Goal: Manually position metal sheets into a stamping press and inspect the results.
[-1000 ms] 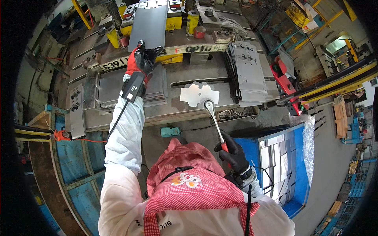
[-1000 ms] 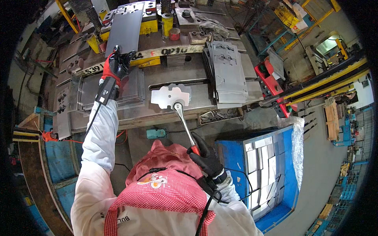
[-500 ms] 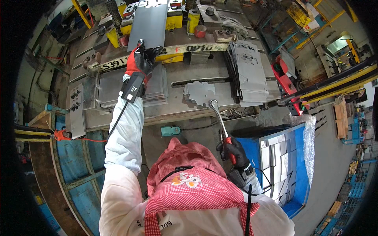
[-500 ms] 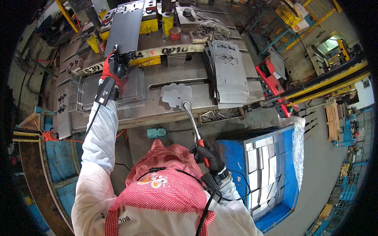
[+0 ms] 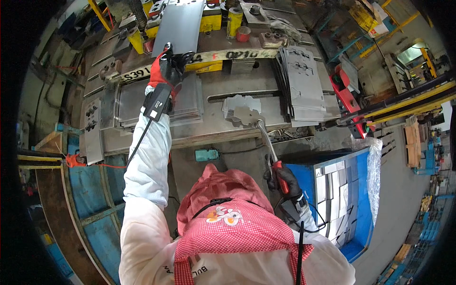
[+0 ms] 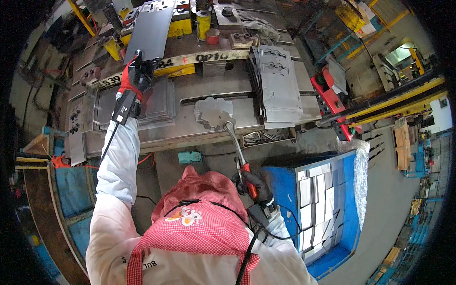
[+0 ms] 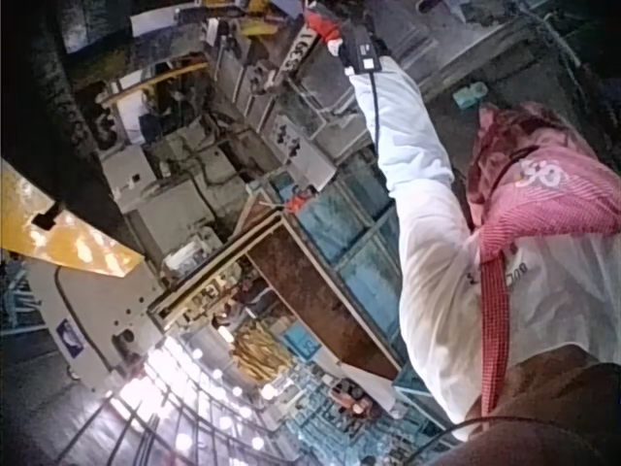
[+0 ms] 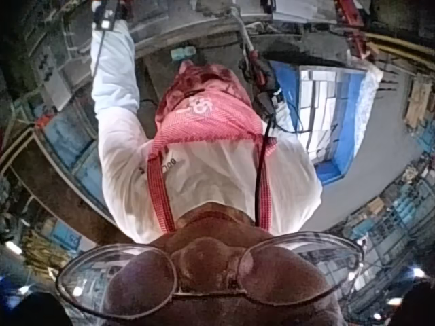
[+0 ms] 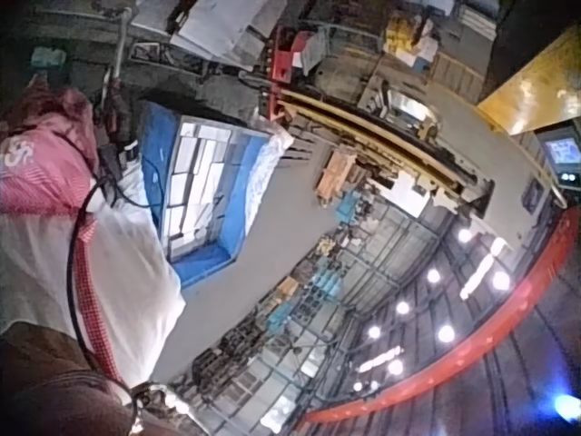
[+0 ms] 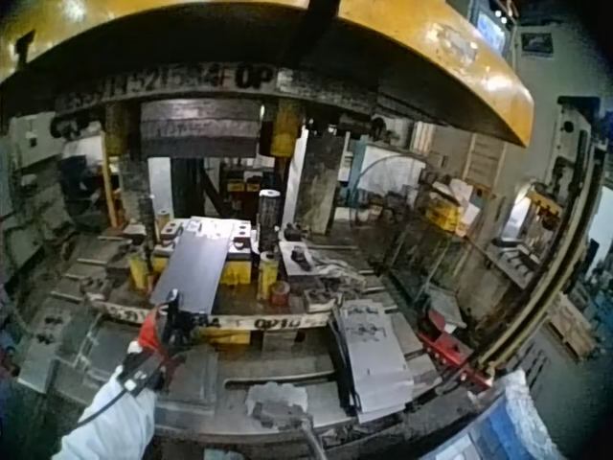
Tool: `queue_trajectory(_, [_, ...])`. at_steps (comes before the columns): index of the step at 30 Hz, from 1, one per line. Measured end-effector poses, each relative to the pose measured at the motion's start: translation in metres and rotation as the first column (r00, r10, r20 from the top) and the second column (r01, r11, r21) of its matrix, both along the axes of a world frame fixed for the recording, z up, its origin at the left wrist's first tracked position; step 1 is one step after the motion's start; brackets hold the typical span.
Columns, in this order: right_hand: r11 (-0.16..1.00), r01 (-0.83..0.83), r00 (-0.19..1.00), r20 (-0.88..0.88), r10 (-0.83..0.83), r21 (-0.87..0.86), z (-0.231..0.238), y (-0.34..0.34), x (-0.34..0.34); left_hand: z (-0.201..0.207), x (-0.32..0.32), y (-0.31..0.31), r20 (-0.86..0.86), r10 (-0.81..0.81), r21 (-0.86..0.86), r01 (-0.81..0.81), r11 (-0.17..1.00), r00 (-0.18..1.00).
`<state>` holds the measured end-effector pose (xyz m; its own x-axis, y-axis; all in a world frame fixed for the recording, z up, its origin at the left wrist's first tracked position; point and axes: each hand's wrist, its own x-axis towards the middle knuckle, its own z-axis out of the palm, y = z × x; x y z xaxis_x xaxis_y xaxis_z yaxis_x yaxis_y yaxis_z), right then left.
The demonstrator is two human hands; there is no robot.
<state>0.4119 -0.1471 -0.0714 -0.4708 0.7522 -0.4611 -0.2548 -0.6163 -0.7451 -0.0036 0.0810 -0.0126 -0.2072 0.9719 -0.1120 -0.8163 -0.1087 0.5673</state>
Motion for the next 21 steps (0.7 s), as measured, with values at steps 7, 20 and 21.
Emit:
queue_trajectory(7, [0.992,-0.075,0.977,0.208,0.052,0.105,0.013,0.001,-0.015,0.002,0.004,0.003,-0.066,0.040,0.000,-0.040,0.999,0.997])
queue_trajectory(20, [0.983,-0.155,0.946,0.302,0.118,0.101,0.006,-0.004,-0.008,-0.005,0.008,0.011,-0.028,0.124,-0.046,-0.125,0.991,0.992])
queue_trajectory(21, [0.983,-0.153,0.945,0.306,0.115,0.104,0.007,-0.004,-0.009,-0.024,-0.004,0.018,-0.453,0.182,0.071,-0.169,0.983,0.873])
